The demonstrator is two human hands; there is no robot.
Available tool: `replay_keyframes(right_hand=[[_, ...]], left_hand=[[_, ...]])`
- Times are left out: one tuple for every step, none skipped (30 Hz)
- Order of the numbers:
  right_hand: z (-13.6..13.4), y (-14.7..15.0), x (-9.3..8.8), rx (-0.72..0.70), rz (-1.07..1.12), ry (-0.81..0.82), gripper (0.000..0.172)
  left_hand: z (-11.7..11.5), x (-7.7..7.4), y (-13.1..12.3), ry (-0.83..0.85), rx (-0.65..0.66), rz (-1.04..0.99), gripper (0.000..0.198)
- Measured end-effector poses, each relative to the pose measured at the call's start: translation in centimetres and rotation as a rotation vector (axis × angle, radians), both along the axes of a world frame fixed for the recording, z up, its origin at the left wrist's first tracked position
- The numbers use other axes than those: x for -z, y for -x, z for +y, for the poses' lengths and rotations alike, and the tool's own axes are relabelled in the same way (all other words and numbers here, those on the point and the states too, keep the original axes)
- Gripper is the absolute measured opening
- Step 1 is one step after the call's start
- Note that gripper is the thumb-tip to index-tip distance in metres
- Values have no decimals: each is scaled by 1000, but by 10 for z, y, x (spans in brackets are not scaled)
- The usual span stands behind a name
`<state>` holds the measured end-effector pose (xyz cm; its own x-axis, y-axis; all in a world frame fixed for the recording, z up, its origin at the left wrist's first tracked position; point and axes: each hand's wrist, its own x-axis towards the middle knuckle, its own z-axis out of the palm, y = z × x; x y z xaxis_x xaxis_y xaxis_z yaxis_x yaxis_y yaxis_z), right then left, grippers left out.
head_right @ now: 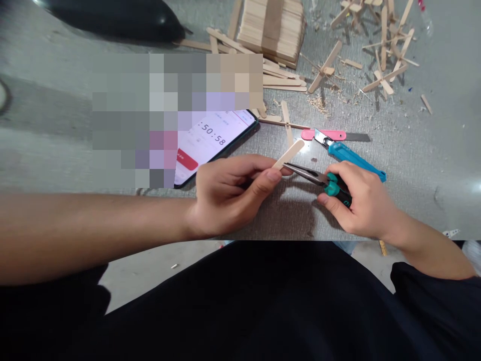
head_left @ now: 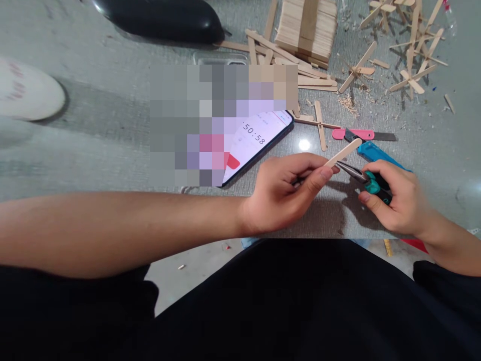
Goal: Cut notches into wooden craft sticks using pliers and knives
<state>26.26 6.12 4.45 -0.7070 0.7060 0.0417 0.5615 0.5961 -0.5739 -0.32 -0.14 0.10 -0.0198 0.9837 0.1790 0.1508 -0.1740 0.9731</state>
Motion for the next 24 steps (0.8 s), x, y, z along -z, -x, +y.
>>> replay_keyframes(right_hand=[[0,0,0,-1,1,1,21],[0,0,0,-2,1,4,21],[1,0,0,-3,2,6,21],[1,-1,0,-4,3,7,20],[1,-1,0,-5,4,7,21],[1,-1,0,-5,4,4,21],[1,-1,0,-5,4,0,21],[1,-1,0,-4,3,-3,21],[0,-1,0,-4,2,-7,22],[0,-1,0,-4,1,-10,22],[0,-1,0,-6,0,-15,22],[0,-1,0,-6,-2,-21,22],[0,-1,0,-8,-4,-28,22],[0,-1,0,-9,-5,-36,22],[0,-1,0,-12,-5,-44,21],[0,-1,0,-14,-3,-51,21],[0,-1,0,-16,-1,-57,21],[0,-1,0,-17,0,-61,20],[0,-1,0,-18,0,-62,20],[0,-1,0,-16,-2,-63,20],[0,0,0,-14,-4,-61,20],[0,0,0,-13,-6,-58,20],[0,0,0,-13,-7,-54,20],[-1,0,0,-12,-6,-51,20]], left_hand=[[0,0,0,13,-1,9,38],[0,0,0,27,-1,14,38],[0,0,0,37,-2,13,38],[-1,0,0,42,-4,10,39],[-1,1,0,47,-4,7,39],[-1,1,-1,49,-4,4,38],[-1,1,-1,53,-2,5,38],[-1,0,-1,57,-3,7,36],[-1,0,-2,59,-3,8,34],[-1,0,-2,55,-6,5,32],[0,0,-3,48,-9,-1,30],[0,0,-3,38,-13,-8,29],[1,0,-3,20,-15,-16,29],[2,1,-4,-4,-13,-23,29],[2,2,-4,-28,-13,-24,30],[3,3,-5,-47,-11,-20,31],[3,4,-5,-62,-8,-14,31],[3,5,-5,-78,-11,-12,30],[4,5,-5,-88,-11,-12,28],[4,6,-5,-96,-11,-11,26],[4,6,-5,-109,-12,-13,25],[4,6,-5,-123,-11,-13,23],[5,6,-5,-138,-10,-13,22],[5,6,-5,-147,-8,-10,21]])
